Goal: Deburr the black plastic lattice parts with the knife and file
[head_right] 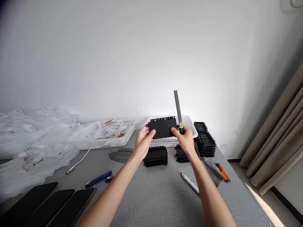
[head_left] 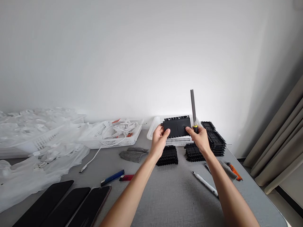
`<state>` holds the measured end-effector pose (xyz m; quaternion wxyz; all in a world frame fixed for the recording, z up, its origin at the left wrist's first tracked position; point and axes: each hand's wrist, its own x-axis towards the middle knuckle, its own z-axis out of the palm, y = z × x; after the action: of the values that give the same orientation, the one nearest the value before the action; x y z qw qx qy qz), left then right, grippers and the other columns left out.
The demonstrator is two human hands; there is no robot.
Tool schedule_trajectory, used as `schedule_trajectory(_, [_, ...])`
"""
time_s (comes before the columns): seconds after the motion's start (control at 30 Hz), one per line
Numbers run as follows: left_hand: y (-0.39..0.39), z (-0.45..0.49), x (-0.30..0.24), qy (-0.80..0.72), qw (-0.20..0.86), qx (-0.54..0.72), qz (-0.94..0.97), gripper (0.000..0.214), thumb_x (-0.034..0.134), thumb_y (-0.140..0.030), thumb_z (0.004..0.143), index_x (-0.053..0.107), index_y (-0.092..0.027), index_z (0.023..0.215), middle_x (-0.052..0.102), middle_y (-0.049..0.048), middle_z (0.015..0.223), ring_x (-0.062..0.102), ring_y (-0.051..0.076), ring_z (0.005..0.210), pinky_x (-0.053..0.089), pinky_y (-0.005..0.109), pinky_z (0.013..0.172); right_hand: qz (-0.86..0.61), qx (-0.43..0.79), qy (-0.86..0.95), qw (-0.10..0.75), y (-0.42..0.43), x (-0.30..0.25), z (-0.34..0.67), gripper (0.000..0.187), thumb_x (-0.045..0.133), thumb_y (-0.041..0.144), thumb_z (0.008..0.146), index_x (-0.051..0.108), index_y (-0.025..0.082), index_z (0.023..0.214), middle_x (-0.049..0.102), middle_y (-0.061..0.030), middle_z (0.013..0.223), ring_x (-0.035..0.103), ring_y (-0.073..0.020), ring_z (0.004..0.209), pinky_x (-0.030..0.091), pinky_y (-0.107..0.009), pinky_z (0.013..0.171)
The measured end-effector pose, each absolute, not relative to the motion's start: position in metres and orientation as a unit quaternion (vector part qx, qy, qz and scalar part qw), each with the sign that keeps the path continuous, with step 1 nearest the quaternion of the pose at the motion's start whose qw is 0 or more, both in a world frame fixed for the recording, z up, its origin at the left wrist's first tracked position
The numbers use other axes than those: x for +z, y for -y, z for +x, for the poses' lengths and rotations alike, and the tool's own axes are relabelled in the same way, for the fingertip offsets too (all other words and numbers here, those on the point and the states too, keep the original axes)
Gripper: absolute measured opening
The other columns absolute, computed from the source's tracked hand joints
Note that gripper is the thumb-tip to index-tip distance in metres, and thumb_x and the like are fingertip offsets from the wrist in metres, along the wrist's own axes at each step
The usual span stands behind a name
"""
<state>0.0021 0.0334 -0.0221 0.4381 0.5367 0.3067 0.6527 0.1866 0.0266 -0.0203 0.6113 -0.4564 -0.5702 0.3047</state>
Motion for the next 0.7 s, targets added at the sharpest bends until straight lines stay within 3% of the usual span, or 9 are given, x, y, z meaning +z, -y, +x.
schedule_trajectory(0.17, [-0.036, 0.005, -0.029, -0.296, 0.425, 0.653, 0.553, 0.036, 0.07, -0.044, 0.083, 0.06, -0.021, 0.109, 0.07, 0.0097, 0.12, 0.063, 0.027, 0.118, 0.046, 0.043, 0.105, -0.495, 0.277, 0.555, 0.608, -0.025, -0.021, 0.181, 0.052, 0.072, 0.061, 0.073, 0.039, 0.023, 0.06, 0.035, 0.0063, 0.055, 0.03, -0.0106, 0.053, 0.024, -0.027, 0.051])
schedule_trajectory(0.47, [-0.031, 0.008, -0.029, -0.313, 0.373, 0.625, 0.61, 0.044, 0.071, -0.037, 0.082, 0.052, -0.021, 0.117, 0.069, 0.0111, 0.12, 0.066, 0.025, 0.113, 0.05, 0.041, 0.101, -0.509, 0.263, 0.56, 0.598, -0.03, -0.023, 0.186, 0.054, 0.073, 0.064, 0.072, 0.039, 0.022, 0.062, 0.037, 0.0057, 0.057, 0.032, -0.0109, 0.054, 0.026, -0.027, 0.052])
schedule_trajectory(0.7, [-0.046, -0.009, -0.029, -0.335, 0.351, 0.678, 0.552, 0.043, 0.074, -0.034, 0.077, 0.056, -0.02, 0.114, 0.072, 0.0089, 0.111, 0.068, 0.023, 0.108, 0.05, 0.038, 0.099, -0.523, 0.201, 0.674, 0.481, -0.04, -0.028, 0.227, 0.06, 0.035, 0.073, 0.091, 0.044, 0.022, 0.061, 0.046, 0.0006, 0.055, 0.04, -0.0144, 0.052, 0.028, -0.028, 0.052])
